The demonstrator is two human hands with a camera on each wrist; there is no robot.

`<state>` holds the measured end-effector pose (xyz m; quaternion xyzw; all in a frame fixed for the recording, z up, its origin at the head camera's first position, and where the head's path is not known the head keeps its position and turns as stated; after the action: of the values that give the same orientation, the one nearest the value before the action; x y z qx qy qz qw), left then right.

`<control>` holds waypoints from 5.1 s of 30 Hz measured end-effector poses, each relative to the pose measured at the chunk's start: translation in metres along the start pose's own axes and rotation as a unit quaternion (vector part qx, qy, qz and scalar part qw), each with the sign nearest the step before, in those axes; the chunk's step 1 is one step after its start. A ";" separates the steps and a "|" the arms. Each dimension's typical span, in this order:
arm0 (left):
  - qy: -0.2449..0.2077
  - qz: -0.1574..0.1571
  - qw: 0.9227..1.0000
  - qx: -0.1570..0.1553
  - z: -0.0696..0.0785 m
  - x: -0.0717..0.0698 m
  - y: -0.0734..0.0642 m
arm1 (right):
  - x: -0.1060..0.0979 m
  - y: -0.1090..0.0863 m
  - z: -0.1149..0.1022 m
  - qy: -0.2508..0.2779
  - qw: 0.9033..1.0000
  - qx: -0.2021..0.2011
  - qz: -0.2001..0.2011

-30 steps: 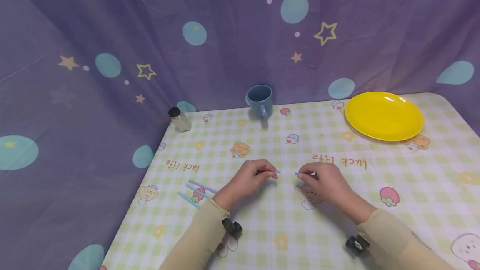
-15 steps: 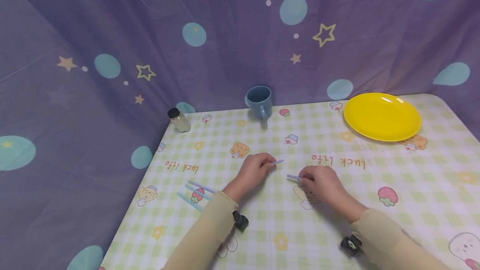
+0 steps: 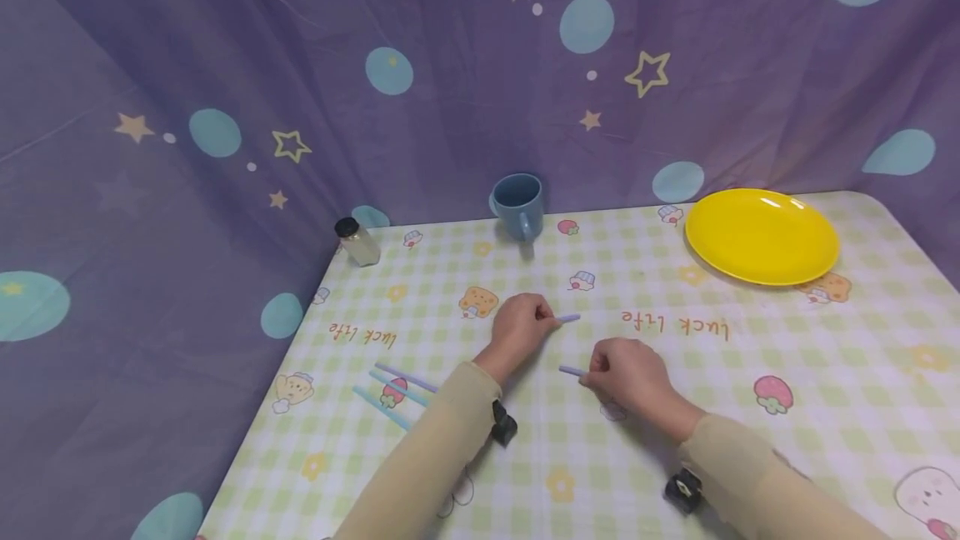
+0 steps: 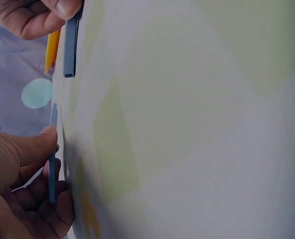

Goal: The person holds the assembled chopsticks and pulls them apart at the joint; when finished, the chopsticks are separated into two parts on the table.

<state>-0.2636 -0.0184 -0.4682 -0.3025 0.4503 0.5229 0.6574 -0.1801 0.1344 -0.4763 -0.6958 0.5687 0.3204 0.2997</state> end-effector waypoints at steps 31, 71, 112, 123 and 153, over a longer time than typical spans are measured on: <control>-0.016 -0.012 1.000 -0.005 -0.015 -0.030 -0.005 | -0.003 0.005 -0.026 -0.010 0.998 -0.061 0.016; 0.147 -0.066 0.986 0.043 -0.152 -0.108 -0.110 | 0.100 0.029 -0.141 -0.009 0.980 -0.186 -0.063; -0.020 -0.041 0.992 0.119 -0.098 -0.088 -0.094 | 0.016 0.016 -0.079 0.076 0.988 -0.131 0.032; -0.141 -0.095 0.976 0.138 -0.067 -0.061 -0.081 | -0.015 0.003 -0.045 0.091 0.990 -0.108 0.019; -0.239 -0.092 0.950 0.176 -0.002 -0.032 -0.073 | -0.022 -0.010 -0.035 0.084 0.963 -0.247 0.063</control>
<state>-0.1960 -0.0533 -0.4454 -0.0878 0.3349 0.4293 0.8341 -0.1701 0.1218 -0.4372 -0.7356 0.5375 0.4093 0.0491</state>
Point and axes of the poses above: each hand's wrist, its own y-axis towards the middle knuckle, its own x-axis out of the palm, z = x × y, the point moved 5 cm from there along y, towards the middle knuckle, and after that the axes turned 3 degrees about x, right-handed, at the moved point
